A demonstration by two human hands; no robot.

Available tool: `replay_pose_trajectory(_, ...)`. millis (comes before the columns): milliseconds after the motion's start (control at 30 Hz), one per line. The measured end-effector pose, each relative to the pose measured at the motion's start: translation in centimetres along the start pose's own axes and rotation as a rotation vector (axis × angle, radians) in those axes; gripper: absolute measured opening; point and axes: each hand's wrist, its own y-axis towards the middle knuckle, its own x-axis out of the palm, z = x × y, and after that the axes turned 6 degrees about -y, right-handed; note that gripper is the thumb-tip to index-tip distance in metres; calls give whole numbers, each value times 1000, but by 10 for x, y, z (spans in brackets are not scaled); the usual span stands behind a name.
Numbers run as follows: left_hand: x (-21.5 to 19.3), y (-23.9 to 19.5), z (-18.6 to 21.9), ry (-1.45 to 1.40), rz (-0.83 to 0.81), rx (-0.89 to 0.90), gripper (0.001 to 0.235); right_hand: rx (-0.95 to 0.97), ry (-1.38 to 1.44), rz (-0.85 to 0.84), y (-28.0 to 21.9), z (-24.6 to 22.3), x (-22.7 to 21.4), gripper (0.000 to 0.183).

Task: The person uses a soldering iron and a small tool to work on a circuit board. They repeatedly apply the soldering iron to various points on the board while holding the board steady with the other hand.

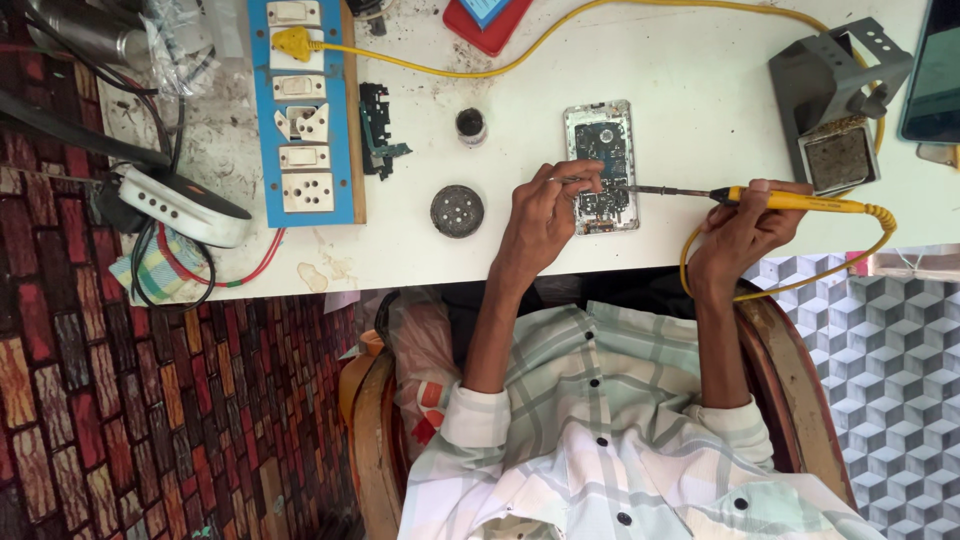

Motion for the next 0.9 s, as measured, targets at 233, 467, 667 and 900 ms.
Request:
replay_pose_trajectory(233, 1, 2, 2, -24, 0, -24, 40, -21, 51, 8, 4, 6, -1, 16)
replay_pose_trajectory(467, -1, 3, 5, 38, 10, 14, 38, -5, 58, -15, 4, -1, 3, 17)
replay_pose_trajectory(667, 1, 4, 8, 37, 20, 28, 37, 19, 66, -66, 4, -6, 4, 17)
replay_pose_trajectory(900, 1, 6, 17, 85, 20, 0, 39, -4, 14, -43, 1, -4, 3, 17)
